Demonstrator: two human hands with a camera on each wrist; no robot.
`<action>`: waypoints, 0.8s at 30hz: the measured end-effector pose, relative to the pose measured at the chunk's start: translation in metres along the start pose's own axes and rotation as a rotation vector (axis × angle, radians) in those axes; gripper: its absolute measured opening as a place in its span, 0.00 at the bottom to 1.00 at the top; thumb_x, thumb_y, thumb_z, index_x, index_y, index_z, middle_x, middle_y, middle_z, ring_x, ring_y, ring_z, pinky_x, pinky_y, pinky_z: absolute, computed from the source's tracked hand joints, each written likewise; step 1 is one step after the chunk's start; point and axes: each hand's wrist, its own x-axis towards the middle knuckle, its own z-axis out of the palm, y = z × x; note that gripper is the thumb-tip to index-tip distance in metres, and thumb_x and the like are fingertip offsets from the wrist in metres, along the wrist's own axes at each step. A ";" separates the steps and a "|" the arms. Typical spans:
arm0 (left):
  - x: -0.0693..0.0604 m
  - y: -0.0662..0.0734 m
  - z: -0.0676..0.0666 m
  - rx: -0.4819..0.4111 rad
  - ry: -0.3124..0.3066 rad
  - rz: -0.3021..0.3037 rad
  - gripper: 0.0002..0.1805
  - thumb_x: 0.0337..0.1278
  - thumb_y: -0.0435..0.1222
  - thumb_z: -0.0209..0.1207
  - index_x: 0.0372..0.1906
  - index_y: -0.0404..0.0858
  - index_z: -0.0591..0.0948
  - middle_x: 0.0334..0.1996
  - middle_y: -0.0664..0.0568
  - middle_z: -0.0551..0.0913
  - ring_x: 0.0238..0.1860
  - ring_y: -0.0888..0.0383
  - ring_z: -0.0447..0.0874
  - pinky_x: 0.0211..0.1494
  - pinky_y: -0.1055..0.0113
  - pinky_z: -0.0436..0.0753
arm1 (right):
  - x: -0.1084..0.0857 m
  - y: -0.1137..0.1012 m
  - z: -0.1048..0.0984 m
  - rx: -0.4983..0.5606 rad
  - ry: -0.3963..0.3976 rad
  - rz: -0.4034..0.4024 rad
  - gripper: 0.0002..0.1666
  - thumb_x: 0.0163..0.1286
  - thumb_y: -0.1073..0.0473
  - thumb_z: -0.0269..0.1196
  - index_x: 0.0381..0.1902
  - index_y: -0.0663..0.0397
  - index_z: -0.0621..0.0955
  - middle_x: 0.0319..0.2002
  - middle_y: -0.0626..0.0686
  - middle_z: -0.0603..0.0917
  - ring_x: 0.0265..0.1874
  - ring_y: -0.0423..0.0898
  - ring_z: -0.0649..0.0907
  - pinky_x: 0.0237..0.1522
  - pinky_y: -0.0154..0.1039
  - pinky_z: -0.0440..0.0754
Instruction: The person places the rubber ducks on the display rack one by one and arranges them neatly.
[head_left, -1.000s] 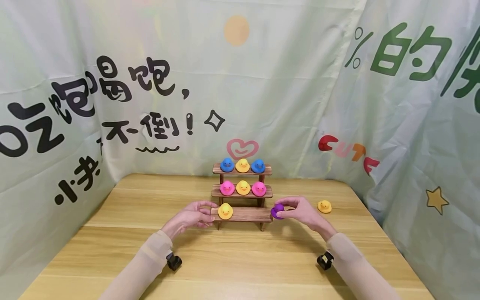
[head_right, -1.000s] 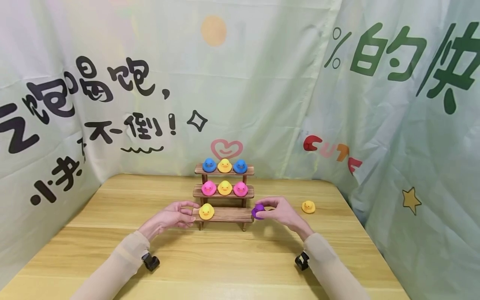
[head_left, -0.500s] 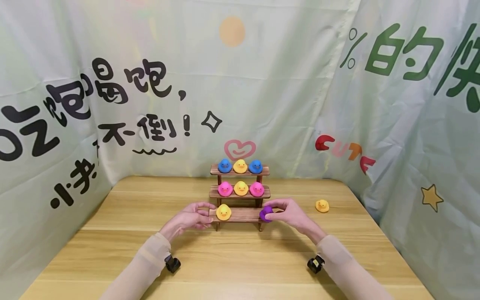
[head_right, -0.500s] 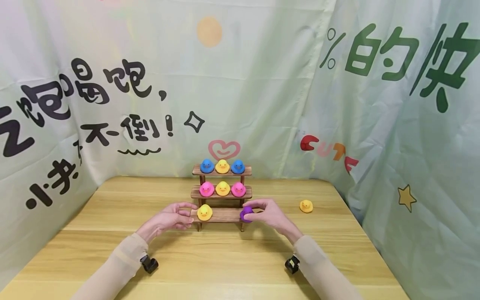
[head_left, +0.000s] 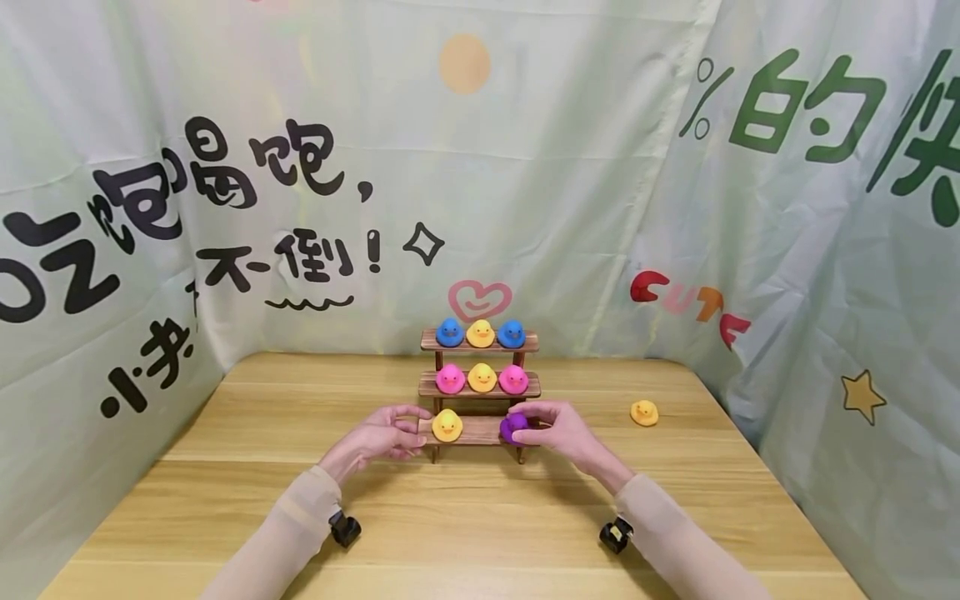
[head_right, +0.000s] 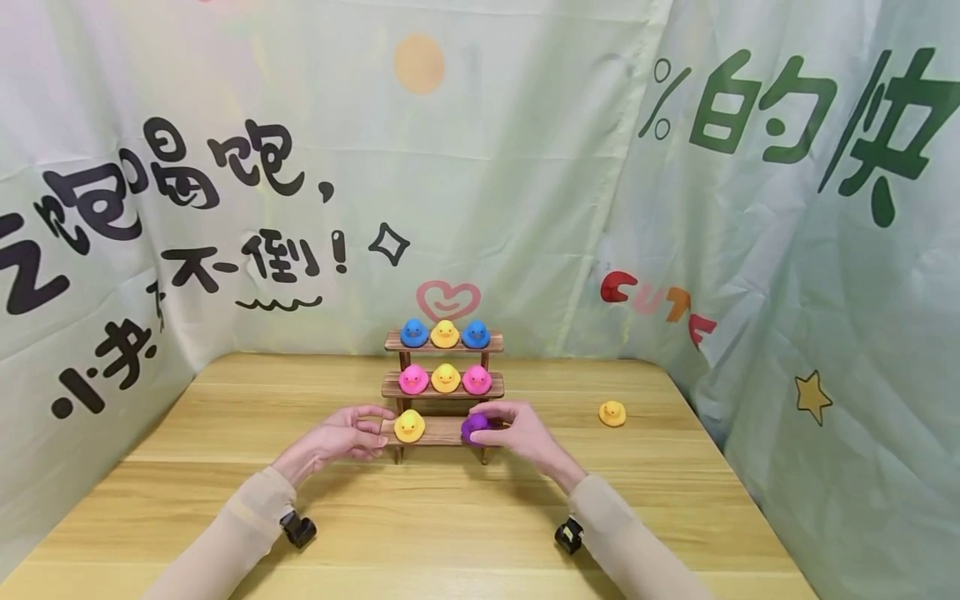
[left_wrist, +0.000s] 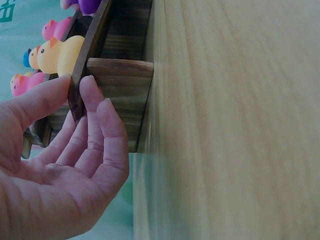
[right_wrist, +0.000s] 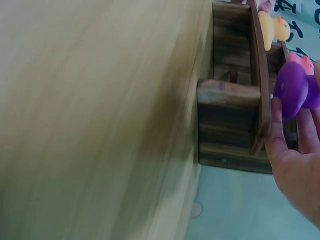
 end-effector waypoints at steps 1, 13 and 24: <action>0.000 0.000 0.000 0.000 0.000 -0.001 0.30 0.55 0.26 0.63 0.65 0.33 0.69 0.33 0.50 0.81 0.32 0.55 0.85 0.37 0.67 0.88 | 0.001 0.000 0.002 0.009 -0.001 0.002 0.25 0.60 0.60 0.72 0.54 0.61 0.82 0.49 0.58 0.86 0.44 0.44 0.83 0.43 0.32 0.86; -0.002 0.001 -0.001 0.010 -0.009 0.016 0.31 0.56 0.27 0.63 0.65 0.31 0.69 0.35 0.50 0.82 0.32 0.56 0.85 0.37 0.67 0.88 | 0.009 -0.006 0.025 0.019 0.004 0.002 0.23 0.61 0.60 0.71 0.54 0.60 0.82 0.50 0.59 0.86 0.47 0.44 0.85 0.46 0.30 0.85; -0.002 0.002 -0.002 0.023 -0.009 0.016 0.31 0.56 0.28 0.64 0.65 0.31 0.69 0.35 0.50 0.82 0.33 0.55 0.85 0.39 0.65 0.88 | 0.019 -0.006 0.039 0.061 0.014 -0.003 0.22 0.59 0.62 0.72 0.52 0.58 0.83 0.49 0.58 0.87 0.46 0.43 0.85 0.46 0.30 0.85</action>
